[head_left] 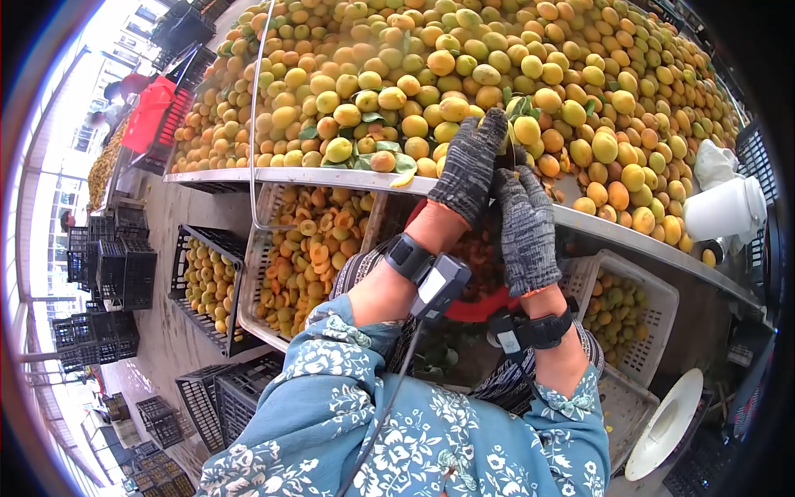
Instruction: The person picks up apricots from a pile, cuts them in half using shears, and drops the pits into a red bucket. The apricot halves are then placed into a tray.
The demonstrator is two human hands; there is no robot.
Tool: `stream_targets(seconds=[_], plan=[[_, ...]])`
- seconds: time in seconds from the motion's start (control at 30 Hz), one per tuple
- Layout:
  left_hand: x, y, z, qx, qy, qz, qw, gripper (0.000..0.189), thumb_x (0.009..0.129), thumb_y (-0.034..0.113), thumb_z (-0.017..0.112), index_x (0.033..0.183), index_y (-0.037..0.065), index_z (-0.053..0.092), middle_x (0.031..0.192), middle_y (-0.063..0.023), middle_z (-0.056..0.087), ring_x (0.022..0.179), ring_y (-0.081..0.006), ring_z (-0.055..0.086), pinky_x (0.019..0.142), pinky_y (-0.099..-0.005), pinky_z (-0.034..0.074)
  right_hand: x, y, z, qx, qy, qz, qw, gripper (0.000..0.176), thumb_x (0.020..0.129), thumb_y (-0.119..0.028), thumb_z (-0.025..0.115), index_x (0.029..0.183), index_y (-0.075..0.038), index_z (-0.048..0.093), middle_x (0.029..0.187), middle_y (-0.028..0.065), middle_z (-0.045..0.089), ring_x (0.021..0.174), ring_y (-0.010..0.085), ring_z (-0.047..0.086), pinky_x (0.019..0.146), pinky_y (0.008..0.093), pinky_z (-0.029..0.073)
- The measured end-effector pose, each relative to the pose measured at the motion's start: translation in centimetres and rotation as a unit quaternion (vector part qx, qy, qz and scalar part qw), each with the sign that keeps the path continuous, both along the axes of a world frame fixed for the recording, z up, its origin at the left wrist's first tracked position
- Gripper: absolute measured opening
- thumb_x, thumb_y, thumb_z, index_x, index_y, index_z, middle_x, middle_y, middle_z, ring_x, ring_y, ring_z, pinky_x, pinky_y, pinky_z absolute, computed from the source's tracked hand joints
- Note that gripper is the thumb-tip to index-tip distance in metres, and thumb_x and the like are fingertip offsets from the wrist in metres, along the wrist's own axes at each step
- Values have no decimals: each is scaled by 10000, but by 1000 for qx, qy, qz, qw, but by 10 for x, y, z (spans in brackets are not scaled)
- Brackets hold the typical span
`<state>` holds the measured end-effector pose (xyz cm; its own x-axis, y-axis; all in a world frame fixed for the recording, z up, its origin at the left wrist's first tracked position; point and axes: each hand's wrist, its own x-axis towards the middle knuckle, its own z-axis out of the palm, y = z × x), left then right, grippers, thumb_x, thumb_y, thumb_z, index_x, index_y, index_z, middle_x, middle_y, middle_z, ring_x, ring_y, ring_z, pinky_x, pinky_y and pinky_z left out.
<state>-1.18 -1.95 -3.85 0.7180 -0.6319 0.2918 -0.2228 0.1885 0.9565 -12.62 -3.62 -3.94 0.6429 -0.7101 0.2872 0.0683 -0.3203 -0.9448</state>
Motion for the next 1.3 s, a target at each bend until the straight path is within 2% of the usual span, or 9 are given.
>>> stream_targets(seconds=[0.1,0.37,0.6,0.63,0.67,1.13,1.2,1.23,1.3], plan=[[-6,8,25,-79,489,-142,857,248,958,306,488,1040,85,565,927,-24,560,845,-85,514,729,-244,453,-5,-7,-1,18,77,7,997,250,926,-96,478,1127,15,578,1073,160,603,972,255,566,871,331,446],[-21,8,23,-63,455,-74,885,363,962,343,472,1203,80,537,1021,-2,577,894,-82,525,794,-226,457,3,-6,7,-43,71,-101,991,341,911,-199,530,1151,42,552,1107,226,597,1016,353,567,873,380,444],[-3,11,25,50,246,-150,956,325,898,256,597,1141,51,527,917,-6,580,776,-80,568,676,-230,493,-1,-27,12,263,33,-17,964,277,890,-85,537,1138,35,562,1031,182,629,956,202,607,841,297,479],[-1,7,20,15,254,-160,954,334,885,239,615,1140,45,523,915,-12,581,776,-83,570,667,-224,494,-5,-34,1,-63,79,-23,995,298,845,-45,555,1136,24,566,1034,183,627,979,239,602,864,321,476],[1,5,16,-19,262,-169,950,344,872,223,633,1139,39,519,913,-17,583,775,-85,572,658,-219,495,-7,-39,-7,-382,115,-27,916,333,801,-5,572,1133,13,571,1037,183,625,1001,276,596,887,345,473],[-1,3,23,27,82,-69,994,350,823,242,680,1031,1,534,866,-47,578,760,-99,559,638,-256,491,-4,-24,5,-244,134,3,960,392,756,93,519,1128,-13,586,1088,172,603,1003,289,586,859,343,478],[-4,2,24,-1,71,-54,996,313,845,247,659,997,5,530,855,-49,570,746,-92,547,634,-243,483,2,-21,6,62,-13,11,998,310,815,37,530,1117,-5,589,1031,155,625,918,254,609,793,319,486],[-1,-1,17,0,71,-54,996,313,845,247,659,997,5,530,855,-49,570,746,-92,547,634,-243,483,3,-19,11,62,-13,11,998,310,815,37,530,1117,-5,589,1031,155,625,918,254,609,793,319,486],[3,-6,8,-123,-15,-63,990,272,872,245,626,996,21,537,863,-44,576,736,-92,551,644,-253,484,5,-14,25,-23,154,-83,984,285,913,-151,534,1096,65,572,927,184,641,853,293,613,761,325,475]])
